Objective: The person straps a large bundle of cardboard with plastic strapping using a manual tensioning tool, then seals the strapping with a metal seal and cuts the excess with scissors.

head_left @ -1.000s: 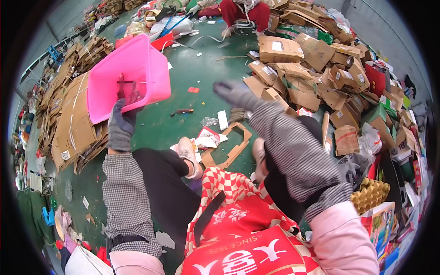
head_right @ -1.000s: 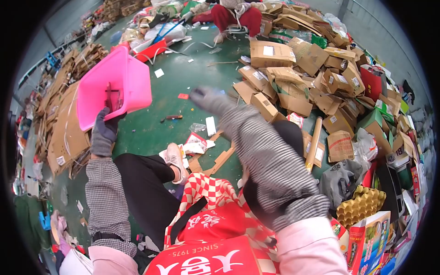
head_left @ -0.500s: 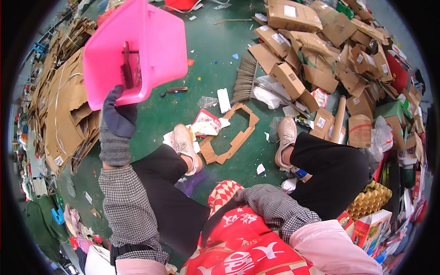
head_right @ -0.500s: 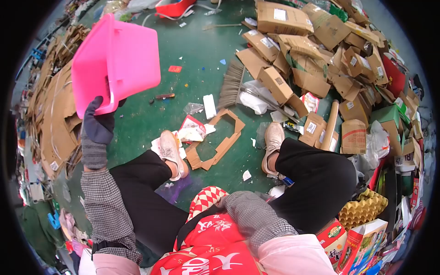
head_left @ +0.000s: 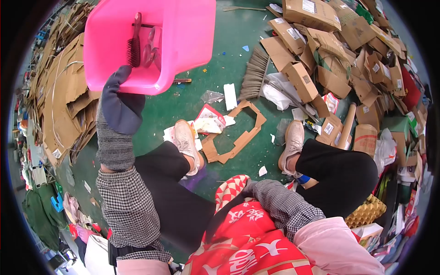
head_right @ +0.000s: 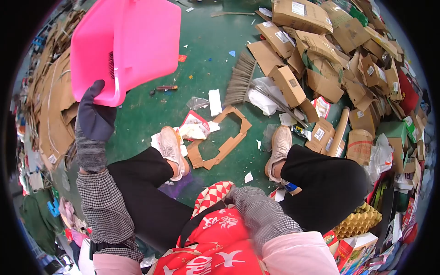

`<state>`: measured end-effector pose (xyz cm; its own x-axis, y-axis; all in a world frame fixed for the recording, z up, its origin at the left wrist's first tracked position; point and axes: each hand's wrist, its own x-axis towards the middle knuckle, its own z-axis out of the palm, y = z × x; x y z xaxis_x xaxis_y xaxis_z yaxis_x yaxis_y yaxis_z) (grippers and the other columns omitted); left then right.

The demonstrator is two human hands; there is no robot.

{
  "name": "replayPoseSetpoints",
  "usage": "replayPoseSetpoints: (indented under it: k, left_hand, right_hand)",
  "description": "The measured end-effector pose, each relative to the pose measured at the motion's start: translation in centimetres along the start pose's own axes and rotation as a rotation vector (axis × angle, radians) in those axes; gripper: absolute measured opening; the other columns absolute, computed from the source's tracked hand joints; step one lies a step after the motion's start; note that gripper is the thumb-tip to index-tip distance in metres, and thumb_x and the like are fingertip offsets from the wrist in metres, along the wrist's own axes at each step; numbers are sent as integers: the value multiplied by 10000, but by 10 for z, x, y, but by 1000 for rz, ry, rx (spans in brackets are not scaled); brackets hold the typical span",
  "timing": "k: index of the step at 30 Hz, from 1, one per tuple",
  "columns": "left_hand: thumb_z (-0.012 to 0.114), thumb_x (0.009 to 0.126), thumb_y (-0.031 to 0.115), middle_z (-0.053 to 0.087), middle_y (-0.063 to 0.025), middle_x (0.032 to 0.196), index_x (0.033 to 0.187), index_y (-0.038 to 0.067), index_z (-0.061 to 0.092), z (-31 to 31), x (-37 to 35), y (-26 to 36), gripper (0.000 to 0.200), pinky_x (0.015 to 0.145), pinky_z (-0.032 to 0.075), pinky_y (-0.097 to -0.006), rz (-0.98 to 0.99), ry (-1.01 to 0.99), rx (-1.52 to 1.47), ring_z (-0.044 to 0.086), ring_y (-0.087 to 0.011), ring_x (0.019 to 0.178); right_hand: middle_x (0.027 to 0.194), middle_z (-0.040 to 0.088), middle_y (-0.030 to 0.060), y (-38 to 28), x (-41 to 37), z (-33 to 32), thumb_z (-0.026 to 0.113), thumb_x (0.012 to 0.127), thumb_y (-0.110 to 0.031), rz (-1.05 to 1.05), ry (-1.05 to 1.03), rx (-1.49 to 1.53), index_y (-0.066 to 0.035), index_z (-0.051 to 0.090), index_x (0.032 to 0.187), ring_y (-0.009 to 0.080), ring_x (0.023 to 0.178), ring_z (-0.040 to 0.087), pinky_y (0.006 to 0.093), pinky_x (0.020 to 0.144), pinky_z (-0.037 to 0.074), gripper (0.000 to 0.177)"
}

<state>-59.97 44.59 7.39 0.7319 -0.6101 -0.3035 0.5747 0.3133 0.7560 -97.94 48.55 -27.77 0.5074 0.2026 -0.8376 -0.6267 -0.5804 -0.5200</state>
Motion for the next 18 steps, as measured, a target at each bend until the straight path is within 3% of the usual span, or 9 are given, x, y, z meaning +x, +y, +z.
replayPoseSetpoints:
  k: [8,9,10,12,13,14,15,17,18]
  left_hand:
    - [578,823,38,595,-92,995,994,6,545,14,16,-4,178,810,513,-321,183,59,-104,595,-199,910]
    - [578,821,44,598,-103,1016,1000,2,544,-27,47,0,187,822,509,-334,151,-63,-97,596,-213,927]
    - [583,820,49,600,-114,1039,1011,-2,545,-21,52,-3,201,841,503,-342,181,-117,-114,591,-225,961]
    - [588,819,53,600,-121,1047,1023,-2,549,-18,60,3,215,864,493,-347,140,-93,-97,586,-227,984]
    - [588,821,56,599,-122,1052,1023,1,550,-21,66,6,213,870,489,-348,146,-67,-90,585,-228,987]
    - [587,824,59,598,-124,1056,1024,3,552,-22,71,6,210,877,486,-349,156,-35,-81,584,-228,990]
    - [585,826,58,592,-123,1063,1024,5,553,-13,71,6,208,894,475,-354,143,-27,-64,577,-231,994]
    - [586,827,57,589,-120,1059,1029,5,549,-32,93,6,212,897,472,-355,129,-95,-58,572,-232,997]
    - [588,828,55,587,-117,1056,1034,6,546,-37,102,4,217,900,469,-356,123,-155,-48,567,-232,1001]
  right_hand:
    - [1006,641,130,20,-17,-77,562,789,-442,-44,8,-51,-79,571,1136,245,918,611,362,803,473,502]
    - [1006,642,129,16,-15,-106,565,788,-441,-78,35,-67,-77,571,1135,243,916,611,361,802,473,503]
    - [1006,642,127,12,-17,-136,568,787,-440,-114,73,-72,-75,571,1135,241,913,612,360,802,473,504]
    - [1005,643,124,6,-29,-212,573,784,-439,-164,168,-56,-71,571,1133,237,909,612,358,800,473,507]
    - [991,644,110,-2,-44,-260,610,771,-394,-115,136,107,-37,544,1151,224,857,606,354,786,474,526]
    - [985,637,120,-6,-69,-307,617,766,-383,-128,211,204,-40,528,1166,228,862,608,354,784,473,534]
    - [965,638,119,-10,-104,-357,620,766,-389,-203,408,32,-29,522,1168,237,865,611,347,784,478,549]
    - [1197,548,173,16,-149,-438,637,764,-395,-152,660,-150,-37,434,1288,264,1080,546,342,897,438,667]
    - [1323,446,197,-4,-215,-473,644,756,-411,63,525,-126,-48,357,1354,287,1199,461,343,984,379,756]
